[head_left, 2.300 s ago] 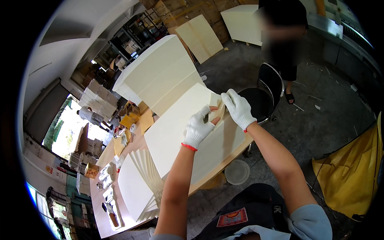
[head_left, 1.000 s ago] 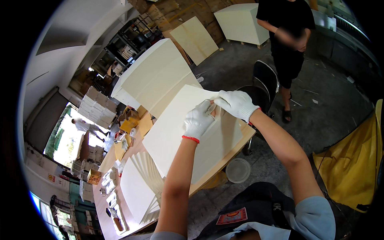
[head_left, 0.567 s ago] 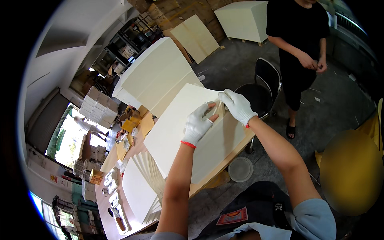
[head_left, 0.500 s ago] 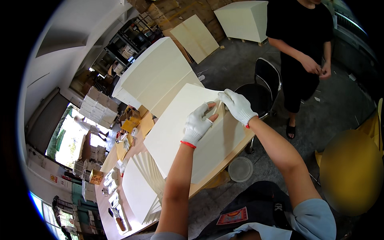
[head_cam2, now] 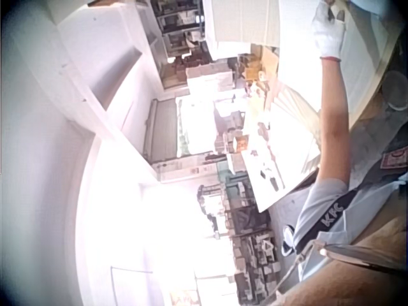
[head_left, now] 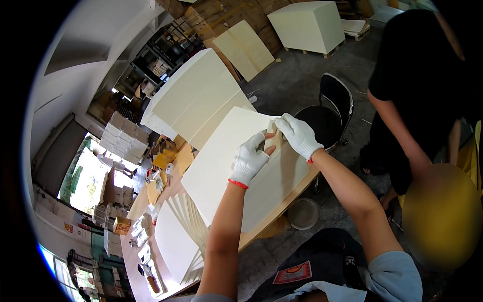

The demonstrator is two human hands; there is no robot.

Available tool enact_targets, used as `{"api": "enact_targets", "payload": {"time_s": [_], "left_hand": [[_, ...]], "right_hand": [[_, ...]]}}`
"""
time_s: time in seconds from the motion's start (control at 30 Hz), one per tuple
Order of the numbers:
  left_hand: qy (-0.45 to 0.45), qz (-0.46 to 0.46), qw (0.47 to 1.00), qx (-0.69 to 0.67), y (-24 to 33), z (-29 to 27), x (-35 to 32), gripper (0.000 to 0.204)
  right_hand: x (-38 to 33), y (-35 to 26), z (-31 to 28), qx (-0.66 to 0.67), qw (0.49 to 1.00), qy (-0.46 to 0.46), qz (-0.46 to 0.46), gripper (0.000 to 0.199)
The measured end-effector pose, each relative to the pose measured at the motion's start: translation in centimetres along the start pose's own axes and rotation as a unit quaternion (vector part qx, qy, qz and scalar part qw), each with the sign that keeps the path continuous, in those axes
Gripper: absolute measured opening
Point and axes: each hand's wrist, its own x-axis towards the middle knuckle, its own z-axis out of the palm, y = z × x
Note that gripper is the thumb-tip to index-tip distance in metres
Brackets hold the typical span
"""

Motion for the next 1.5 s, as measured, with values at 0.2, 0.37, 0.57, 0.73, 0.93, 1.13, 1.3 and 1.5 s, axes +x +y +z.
{"api": "enact_targets", "payload": {"time_s": [0.2, 0.37, 0.57, 0.73, 0.93, 1.13, 1.3, 1.5], "left_hand": [[0.043, 0.044, 0.998, -0.010, -1.1, 0.4, 0.2, 0.033], [0.044, 0.092, 0.994, 0.028, -0.4, 0.1, 0.1, 0.032], [0.015, 0.030, 0.998, 0.062, 1.6, -0.1, -0.3, 0.035], [0.020, 0.030, 0.998, 0.049, 1.5, -0.1, -0.3, 0.033], [0.065, 0.079, 0.995, 0.024, 0.6, 0.4, -0.1, 0.031], [0.023, 0.043, 0.993, 0.105, 1.7, 0.0, -0.4, 0.038], [0.041, 0.057, 0.994, 0.085, 1.7, 0.1, -0.4, 0.041], [0.041, 0.091, 0.991, 0.086, 1.1, 0.3, -0.4, 0.040]], "right_hand": [[-0.1, 0.0, 0.0, 0.005, 1.000, -0.009, 0.003, 0.052], [-0.1, 0.2, 0.1, -0.008, 1.000, 0.007, -0.005, 0.050], [-0.1, 0.4, 0.2, -0.006, 1.000, 0.008, 0.000, 0.050], [-0.2, 0.1, -0.1, 0.005, 1.000, 0.004, -0.001, 0.050], [-0.3, 0.4, 0.2, 0.006, 1.000, 0.020, -0.012, 0.047], [-0.4, 1.0, 1.0, 0.019, 0.999, 0.046, -0.010, 0.045], [-0.1, 2.1, 1.6, -0.009, 0.998, 0.045, -0.030, 0.039], [-0.1, 1.6, 1.2, 0.021, 0.999, 0.040, -0.020, 0.047]]}}
